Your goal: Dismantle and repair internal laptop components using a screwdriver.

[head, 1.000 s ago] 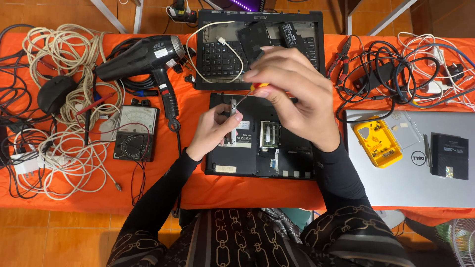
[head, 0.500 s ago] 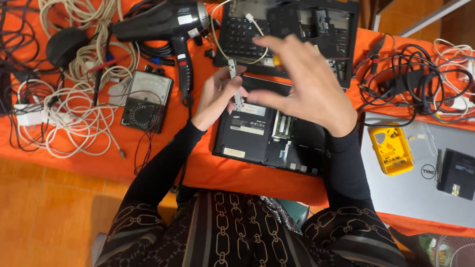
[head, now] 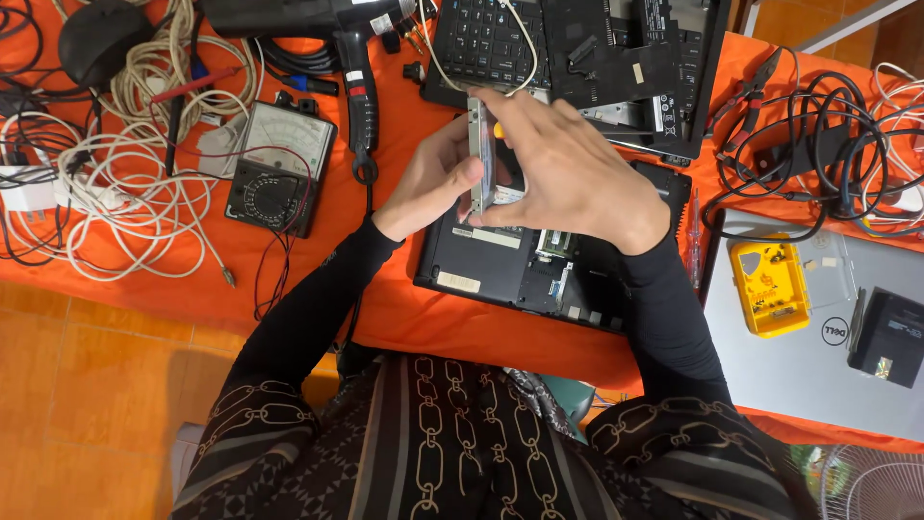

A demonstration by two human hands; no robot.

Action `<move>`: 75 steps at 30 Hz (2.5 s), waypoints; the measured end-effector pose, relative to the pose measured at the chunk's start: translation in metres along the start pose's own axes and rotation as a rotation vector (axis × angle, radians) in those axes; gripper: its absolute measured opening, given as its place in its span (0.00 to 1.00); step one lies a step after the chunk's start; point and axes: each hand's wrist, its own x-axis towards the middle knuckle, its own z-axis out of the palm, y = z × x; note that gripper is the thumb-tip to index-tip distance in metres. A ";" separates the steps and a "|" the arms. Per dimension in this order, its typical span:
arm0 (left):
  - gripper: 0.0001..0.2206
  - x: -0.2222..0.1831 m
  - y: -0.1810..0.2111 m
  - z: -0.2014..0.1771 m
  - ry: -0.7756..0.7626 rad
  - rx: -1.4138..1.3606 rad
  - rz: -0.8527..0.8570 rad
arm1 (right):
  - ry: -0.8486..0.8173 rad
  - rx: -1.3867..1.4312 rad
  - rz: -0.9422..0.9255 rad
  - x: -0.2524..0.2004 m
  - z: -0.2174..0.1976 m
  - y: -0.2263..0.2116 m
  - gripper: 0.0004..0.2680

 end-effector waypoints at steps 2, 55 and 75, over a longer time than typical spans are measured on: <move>0.40 0.001 0.001 0.003 -0.014 -0.015 -0.001 | 0.054 -0.003 -0.052 -0.003 0.000 0.003 0.42; 0.28 0.002 0.001 0.002 0.065 0.082 -0.023 | 0.089 -0.038 -0.116 -0.005 0.000 0.013 0.40; 0.26 0.001 0.012 0.009 0.152 0.091 -0.058 | 0.079 -0.036 -0.098 -0.007 0.002 0.014 0.50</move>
